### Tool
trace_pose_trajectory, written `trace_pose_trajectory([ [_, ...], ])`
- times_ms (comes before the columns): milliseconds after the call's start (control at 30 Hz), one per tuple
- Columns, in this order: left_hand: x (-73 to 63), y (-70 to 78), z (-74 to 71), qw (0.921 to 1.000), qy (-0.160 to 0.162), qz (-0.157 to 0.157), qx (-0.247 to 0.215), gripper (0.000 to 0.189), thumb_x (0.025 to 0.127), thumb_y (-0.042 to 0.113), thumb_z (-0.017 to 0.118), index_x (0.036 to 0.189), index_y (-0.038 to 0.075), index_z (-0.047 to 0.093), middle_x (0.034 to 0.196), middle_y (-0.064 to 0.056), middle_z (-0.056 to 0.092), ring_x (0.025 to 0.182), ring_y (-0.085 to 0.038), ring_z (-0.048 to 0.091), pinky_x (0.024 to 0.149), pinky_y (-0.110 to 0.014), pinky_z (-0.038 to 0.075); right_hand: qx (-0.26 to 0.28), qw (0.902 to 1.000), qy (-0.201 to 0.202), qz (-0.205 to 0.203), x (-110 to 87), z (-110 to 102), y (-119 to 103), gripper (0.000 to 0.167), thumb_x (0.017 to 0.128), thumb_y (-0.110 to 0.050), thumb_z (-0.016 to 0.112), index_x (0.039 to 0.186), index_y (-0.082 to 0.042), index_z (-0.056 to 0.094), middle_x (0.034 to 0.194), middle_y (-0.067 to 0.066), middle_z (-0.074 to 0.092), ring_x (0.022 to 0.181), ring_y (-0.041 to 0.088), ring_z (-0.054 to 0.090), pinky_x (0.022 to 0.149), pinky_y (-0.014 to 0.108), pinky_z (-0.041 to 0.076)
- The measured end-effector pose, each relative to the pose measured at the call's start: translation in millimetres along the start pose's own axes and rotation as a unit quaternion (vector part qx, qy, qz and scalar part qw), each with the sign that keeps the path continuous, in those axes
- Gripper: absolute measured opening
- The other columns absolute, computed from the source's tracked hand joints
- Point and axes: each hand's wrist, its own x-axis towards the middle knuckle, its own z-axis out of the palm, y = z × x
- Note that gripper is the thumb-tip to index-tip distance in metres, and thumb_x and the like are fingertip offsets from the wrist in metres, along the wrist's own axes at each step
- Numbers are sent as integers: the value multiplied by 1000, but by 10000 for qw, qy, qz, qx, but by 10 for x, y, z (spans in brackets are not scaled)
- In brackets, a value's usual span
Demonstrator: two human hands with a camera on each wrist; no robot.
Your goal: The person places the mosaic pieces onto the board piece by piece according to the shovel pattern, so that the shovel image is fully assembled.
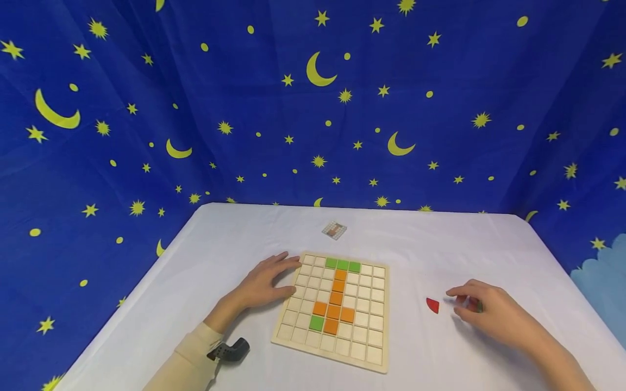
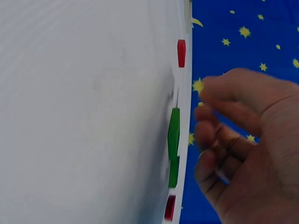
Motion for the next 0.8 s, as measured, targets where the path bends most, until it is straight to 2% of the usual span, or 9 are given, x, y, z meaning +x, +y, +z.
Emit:
trace_pose_trajectory([
  [200, 3, -15, 1, 9999, -44, -87, 58, 61, 87, 56, 59, 142, 30, 49, 150, 13, 37, 142, -19, 21, 112, -47, 18, -319, 9984, -255, 400, -93, -21, 155, 33, 79, -25, 79, 109, -16, 70, 80, -10, 50, 66, 3, 43, 53, 23, 34],
  [367, 6, -23, 6, 10000, -24, -33, 35, 61, 87, 55, 59, 141, 28, 49, 150, 11, 38, 142, -21, 22, 112, -50, 19, -326, 9931, -597, 958, -164, -20, 231, 41, 74, -26, 82, 110, -11, 70, 82, -4, 51, 66, 5, 43, 53, 24, 35],
  [467, 6, -17, 1, 10000, 0, -15, 9, 61, 87, 55, 60, 141, 27, 50, 149, 10, 38, 142, -22, 22, 112, -51, 19, -269, 9911, -684, 1113, -178, -17, 249, 42, 74, -24, 82, 111, -10, 69, 82, -2, 51, 66, 6, 43, 53, 25, 35],
  [667, 11, -9, 2, 10000, -49, -12, 64, 62, 87, 57, 58, 142, 29, 49, 150, 13, 37, 142, -18, 21, 113, -46, 17, -297, 9909, -698, 1115, -174, -7, 241, 40, 74, -16, 80, 111, -8, 69, 82, -2, 51, 67, 6, 43, 53, 24, 36],
  [800, 5, -10, 1, 10000, -43, -34, 35, 62, 87, 56, 58, 142, 29, 49, 150, 12, 37, 142, -19, 21, 113, -48, 17, -229, 9938, -613, 896, -149, 5, 205, 40, 74, -18, 81, 111, -11, 70, 84, -3, 52, 68, 6, 44, 54, 23, 37],
])
